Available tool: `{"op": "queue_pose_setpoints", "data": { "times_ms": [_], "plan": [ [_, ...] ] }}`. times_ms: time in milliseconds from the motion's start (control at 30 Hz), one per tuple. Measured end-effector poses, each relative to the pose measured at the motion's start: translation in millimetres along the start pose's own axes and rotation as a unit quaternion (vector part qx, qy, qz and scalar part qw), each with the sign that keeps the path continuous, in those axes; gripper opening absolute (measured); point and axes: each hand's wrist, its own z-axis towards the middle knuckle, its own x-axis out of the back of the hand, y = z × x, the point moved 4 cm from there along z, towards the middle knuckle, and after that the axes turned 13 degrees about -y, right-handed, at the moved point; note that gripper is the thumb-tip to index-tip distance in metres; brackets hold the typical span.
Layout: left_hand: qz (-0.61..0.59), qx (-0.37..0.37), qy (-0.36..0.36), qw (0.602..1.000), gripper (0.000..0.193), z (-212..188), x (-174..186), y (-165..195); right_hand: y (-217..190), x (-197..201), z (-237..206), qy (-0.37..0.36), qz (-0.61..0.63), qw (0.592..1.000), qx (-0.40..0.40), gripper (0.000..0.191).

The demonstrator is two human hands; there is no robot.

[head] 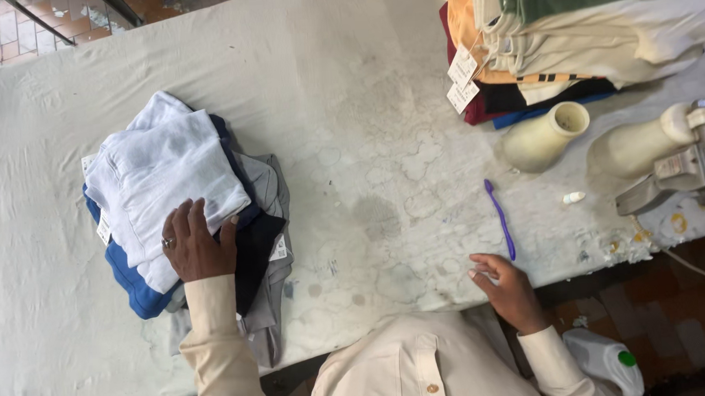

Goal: The person treats a black hoodie with pink accents and a light gray sweatshirt using a spray gun and a small white object. They smooth the garments, apply the spray, and rub the surface with the white object, then fold and stack the items on the table.

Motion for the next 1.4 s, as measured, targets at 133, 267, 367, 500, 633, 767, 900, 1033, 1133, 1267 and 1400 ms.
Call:
{"op": "queue_pose_setpoints", "data": {
  "times_ms": [133, 267, 367, 500, 633, 767, 900, 1033, 1133, 1267, 1400],
  "plan": [
    [0.052, -0.056, -0.024, 0.997, 0.071, 13.0, -15.9, -16.8, -4.6, -19.4, -12.7, 0.020, 0.035, 0.999, -0.035, 0.041],
    [0.036, -0.050, -0.027, 0.998, 0.044, 29.5, -42.8, -24.7, -18.1, -65.2, -18.2, -0.029, 0.049, 0.997, -0.042, 0.040],
    [0.037, -0.082, 0.034, 0.995, 0.031, 45.3, -36.1, -19.3, -29.0, -99.9, -24.2, -0.090, 0.073, 0.990, -0.081, 0.041],
    [-0.162, 0.013, 0.017, 0.987, 0.027, 65.0, 9.2, -13.3, -49.2, -116.5, -38.0, -0.111, 0.047, 0.989, -0.081, 0.040],
    [-0.159, -0.224, 0.077, 0.958, 0.018, 49.9, 92.4, 29.5, -66.8, -110.9, -39.7, -0.107, 0.026, 0.991, -0.072, 0.042],
    [-0.123, -0.268, -0.019, 0.955, 0.032, -7.1, 138.3, 80.1, -76.2, -101.8, -21.6, -0.097, 0.131, 0.987, -0.005, 0.059],
    [-0.364, -0.300, -0.079, 0.878, 0.027, -50.1, 173.9, 129.5, -77.8, -96.1, 1.1, -0.110, 0.244, 0.963, 0.036, 0.082],
    [-0.475, -0.329, -0.133, 0.805, 0.029, -92.6, 197.5, 159.6, -88.9, -97.7, 17.1, -0.105, 0.323, 0.938, 0.067, 0.095],
    [-0.528, -0.321, -0.124, 0.776, 0.033, -98.5, 200.7, 143.3, -98.1, -88.2, 10.8, -0.067, 0.382, 0.914, 0.122, 0.089],
    [-0.608, -0.181, -0.060, 0.771, 0.042, -96.5, 195.3, 73.5, -78.8, -30.6, -34.3, 0.006, 0.421, 0.895, 0.150, 0.081],
    [-0.674, 0.001, -0.027, 0.738, 0.053, -74.1, 123.2, 10.9, -37.1, 38.1, -48.5, 0.070, 0.390, 0.907, 0.142, 0.075]
  ]
}}
